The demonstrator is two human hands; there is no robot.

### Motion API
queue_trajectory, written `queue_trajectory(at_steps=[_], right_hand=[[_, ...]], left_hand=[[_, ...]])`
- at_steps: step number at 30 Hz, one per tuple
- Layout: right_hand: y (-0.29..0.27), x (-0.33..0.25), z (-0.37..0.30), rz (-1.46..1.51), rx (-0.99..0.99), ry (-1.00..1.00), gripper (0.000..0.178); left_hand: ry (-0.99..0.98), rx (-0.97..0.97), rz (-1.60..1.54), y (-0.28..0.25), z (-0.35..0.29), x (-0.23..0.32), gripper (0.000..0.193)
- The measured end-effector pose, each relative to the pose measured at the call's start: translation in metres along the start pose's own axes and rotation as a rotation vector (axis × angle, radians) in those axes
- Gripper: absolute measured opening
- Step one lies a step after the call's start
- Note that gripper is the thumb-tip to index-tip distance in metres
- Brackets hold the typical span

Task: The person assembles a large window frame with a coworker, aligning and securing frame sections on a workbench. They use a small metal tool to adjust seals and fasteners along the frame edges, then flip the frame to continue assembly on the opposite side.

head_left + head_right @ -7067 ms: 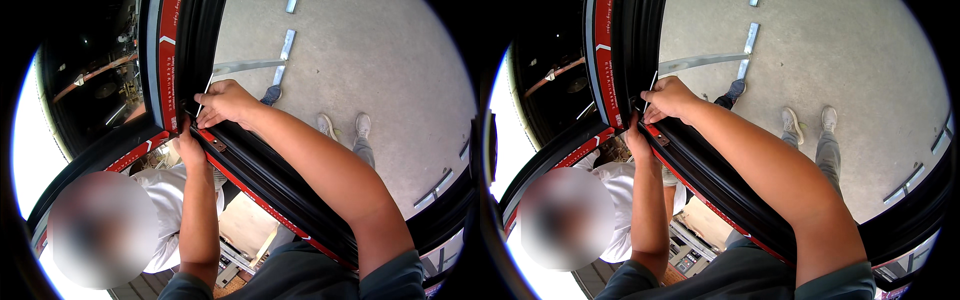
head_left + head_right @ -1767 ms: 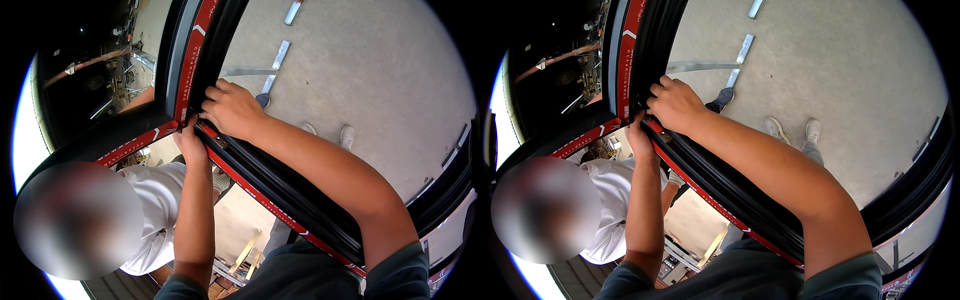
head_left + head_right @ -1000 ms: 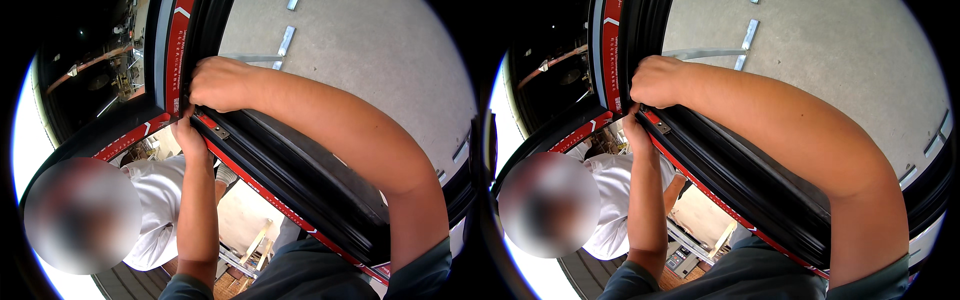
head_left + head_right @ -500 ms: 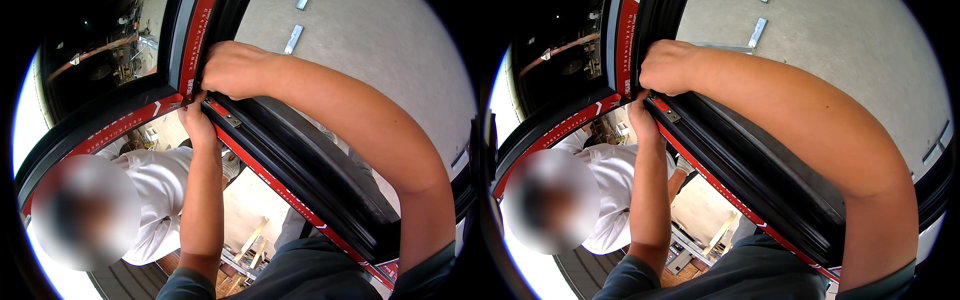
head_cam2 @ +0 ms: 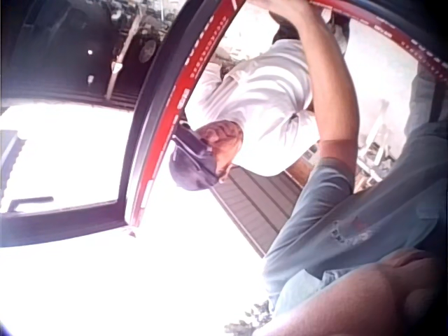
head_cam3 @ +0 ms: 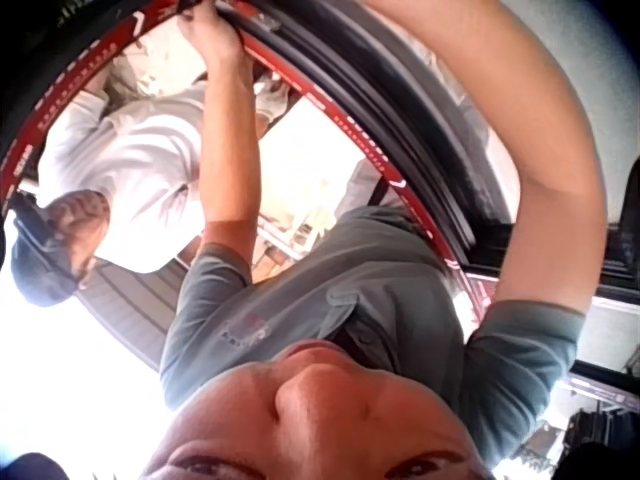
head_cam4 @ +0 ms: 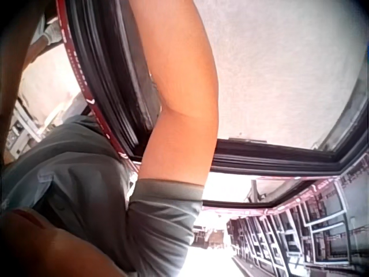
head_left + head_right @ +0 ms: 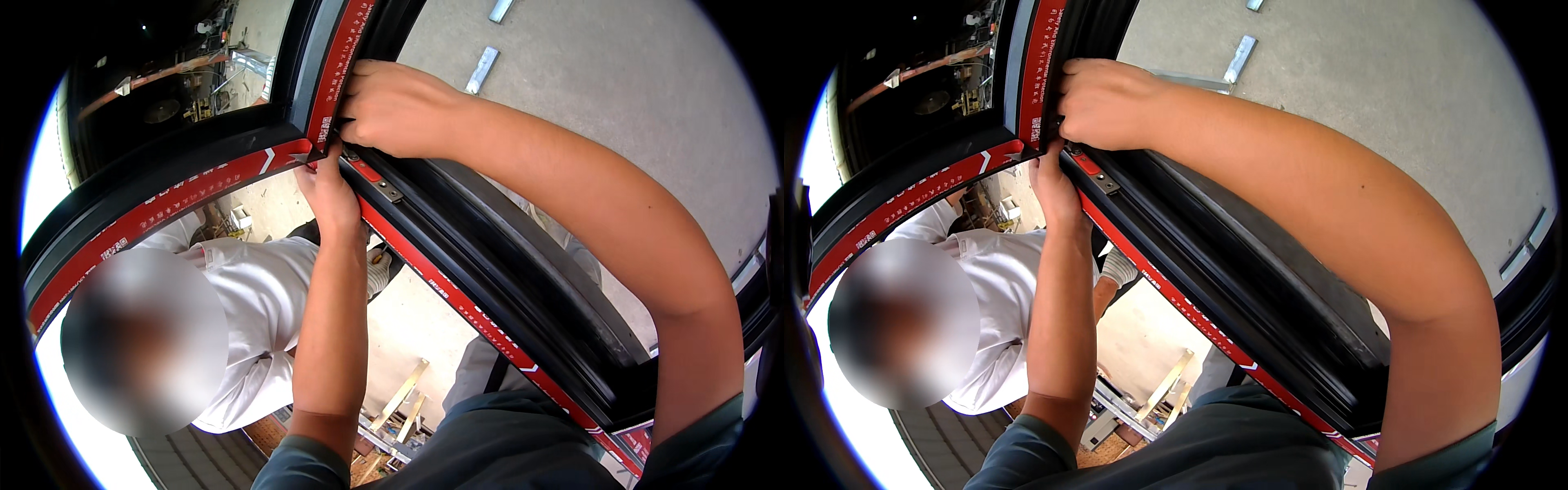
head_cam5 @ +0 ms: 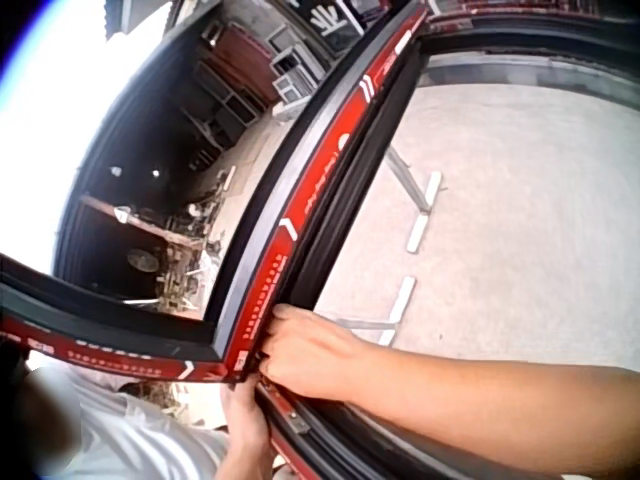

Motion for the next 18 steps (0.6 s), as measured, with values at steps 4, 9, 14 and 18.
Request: queue_trajectory(at_steps=[4, 9, 14, 18], right_hand=[[0.006, 0.005, -0.004, 0.086, -0.011, 0.052, 0.006], [0.013, 0.006, -0.01, 0.302, 0.049, 0.187, 0.011], [0.02, 0.001, -0.015, 0.424, 0.048, 0.333, 0.014], [0.019, 0.003, -0.014, 0.473, 0.035, 0.367, 0.015]], left_hand=[[0.0, -0.018, -0.019, 0.002, -0.002, 0.002, 0.035], [-0.003, -0.029, -0.063, 0.002, 0.0, 0.0, 0.034], [0.039, -0.034, -0.01, 0.003, 0.0, 0.0, 0.032], [0.011, -0.047, -0.036, 0.003, 0.0, 0.002, 0.035]])
Point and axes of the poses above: each hand's wrist, its own z-axis towards the middle knuckle, its own y-axis out of the palm, x = y × z, the point moved 2 cm from there along z, towards the middle knuckle, and after that the axes turned 2 degrees about -z, right-handed, at the moved point
